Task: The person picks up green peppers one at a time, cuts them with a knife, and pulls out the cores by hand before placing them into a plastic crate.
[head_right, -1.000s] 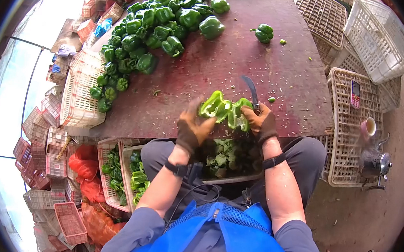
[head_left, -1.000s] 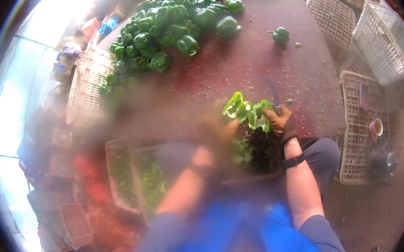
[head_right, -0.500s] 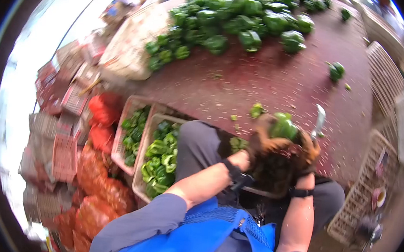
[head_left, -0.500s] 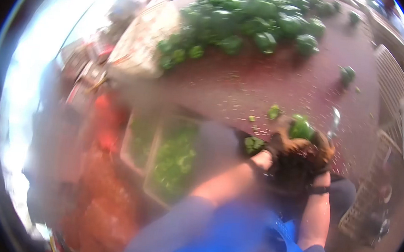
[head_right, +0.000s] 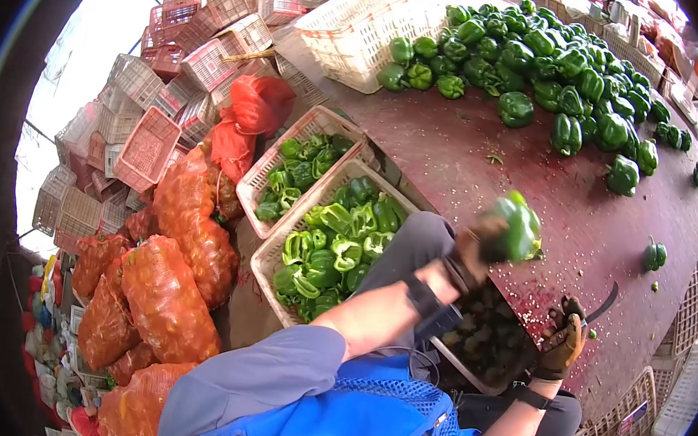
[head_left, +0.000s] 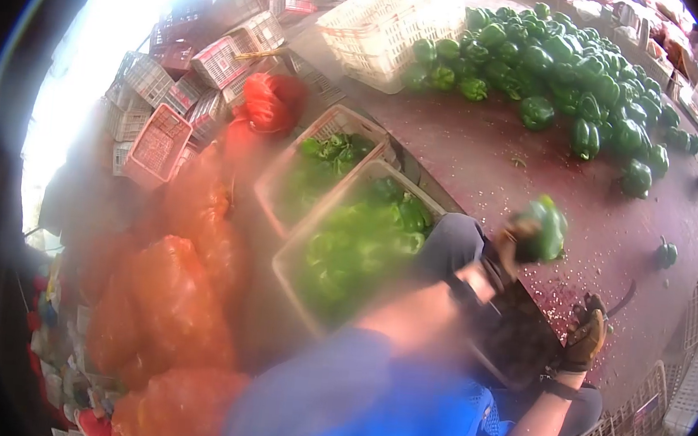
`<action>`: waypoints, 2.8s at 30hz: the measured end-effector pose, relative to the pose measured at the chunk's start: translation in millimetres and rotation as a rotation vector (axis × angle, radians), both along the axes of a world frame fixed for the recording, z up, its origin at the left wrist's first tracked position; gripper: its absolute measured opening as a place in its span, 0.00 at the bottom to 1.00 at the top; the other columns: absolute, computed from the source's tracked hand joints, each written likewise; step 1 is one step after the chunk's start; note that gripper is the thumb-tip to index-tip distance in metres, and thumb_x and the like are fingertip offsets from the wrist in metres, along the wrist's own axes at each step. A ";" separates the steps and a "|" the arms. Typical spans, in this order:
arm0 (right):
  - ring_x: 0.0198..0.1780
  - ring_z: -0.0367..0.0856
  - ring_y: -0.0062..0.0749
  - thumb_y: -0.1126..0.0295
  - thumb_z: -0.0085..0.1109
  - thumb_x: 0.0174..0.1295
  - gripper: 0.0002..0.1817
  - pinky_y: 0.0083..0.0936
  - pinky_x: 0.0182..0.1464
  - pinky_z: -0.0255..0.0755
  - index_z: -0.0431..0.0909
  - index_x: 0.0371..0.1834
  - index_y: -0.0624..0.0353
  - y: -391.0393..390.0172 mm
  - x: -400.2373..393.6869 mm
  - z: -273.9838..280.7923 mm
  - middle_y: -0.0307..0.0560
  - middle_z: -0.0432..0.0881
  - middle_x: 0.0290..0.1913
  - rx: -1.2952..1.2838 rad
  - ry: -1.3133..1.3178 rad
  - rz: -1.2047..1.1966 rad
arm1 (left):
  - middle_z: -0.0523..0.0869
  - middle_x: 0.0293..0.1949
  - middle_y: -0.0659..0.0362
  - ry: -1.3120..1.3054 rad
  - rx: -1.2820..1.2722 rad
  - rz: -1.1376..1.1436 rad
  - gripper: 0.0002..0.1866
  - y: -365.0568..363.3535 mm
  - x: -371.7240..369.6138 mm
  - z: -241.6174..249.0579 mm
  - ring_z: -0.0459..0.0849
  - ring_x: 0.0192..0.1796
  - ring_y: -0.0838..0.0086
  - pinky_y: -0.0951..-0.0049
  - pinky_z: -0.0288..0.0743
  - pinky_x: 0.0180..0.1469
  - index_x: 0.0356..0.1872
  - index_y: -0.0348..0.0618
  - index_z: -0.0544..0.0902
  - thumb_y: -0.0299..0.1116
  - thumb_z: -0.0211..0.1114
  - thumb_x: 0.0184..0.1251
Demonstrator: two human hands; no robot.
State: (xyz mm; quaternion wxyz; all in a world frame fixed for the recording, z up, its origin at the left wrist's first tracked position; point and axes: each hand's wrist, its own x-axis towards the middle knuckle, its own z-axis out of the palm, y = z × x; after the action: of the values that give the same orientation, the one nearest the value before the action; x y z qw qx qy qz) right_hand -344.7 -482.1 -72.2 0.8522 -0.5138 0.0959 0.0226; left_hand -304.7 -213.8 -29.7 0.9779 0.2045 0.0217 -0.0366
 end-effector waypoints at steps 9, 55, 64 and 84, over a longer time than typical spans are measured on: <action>0.37 0.86 0.32 0.63 0.57 0.69 0.20 0.15 0.22 0.77 0.79 0.59 0.63 3.0 1.9 -3.9 0.49 0.86 0.50 -0.020 0.042 -0.012 | 0.84 0.32 0.58 0.384 0.320 0.903 0.29 283.3 12.3 44.1 0.85 0.31 0.62 0.55 0.83 0.32 0.47 0.46 0.77 0.64 0.58 0.69; 0.26 0.72 0.15 0.67 0.59 0.66 0.25 0.17 0.28 0.67 0.73 0.65 0.63 -26.2 -3.0 19.7 0.36 0.79 0.30 -0.165 0.192 -0.254 | 0.84 0.53 0.48 -0.462 1.744 -0.411 0.46 -130.9 190.7 -8.7 0.84 0.55 0.61 0.64 0.78 0.59 0.66 0.40 0.73 0.42 0.80 0.40; 0.47 0.86 0.49 0.63 0.54 0.64 0.30 0.38 0.49 0.78 0.70 0.69 0.64 -5.3 -11.8 17.4 0.65 0.85 0.45 -0.670 0.059 -0.086 | 0.84 0.53 0.47 -0.538 1.793 -0.138 0.42 -102.3 31.5 -25.6 0.84 0.55 0.60 0.63 0.78 0.59 0.61 0.35 0.75 0.39 0.80 0.41; 0.41 0.85 0.37 0.58 0.62 0.60 0.29 0.34 0.46 0.77 0.76 0.63 0.63 -4.6 -47.6 9.6 0.55 0.86 0.38 -0.631 0.214 0.074 | 0.87 0.40 0.52 0.277 0.810 -0.186 0.19 -121.0 36.7 18.2 0.87 0.35 0.65 0.66 0.86 0.36 0.49 0.30 0.80 0.29 0.69 0.57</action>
State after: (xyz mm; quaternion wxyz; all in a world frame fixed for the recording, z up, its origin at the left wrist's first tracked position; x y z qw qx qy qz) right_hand -392.3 -486.7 -62.5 0.6349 -0.7502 0.1682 0.0767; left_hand -268.0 -334.7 -11.5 0.7991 0.5660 0.1466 -0.1403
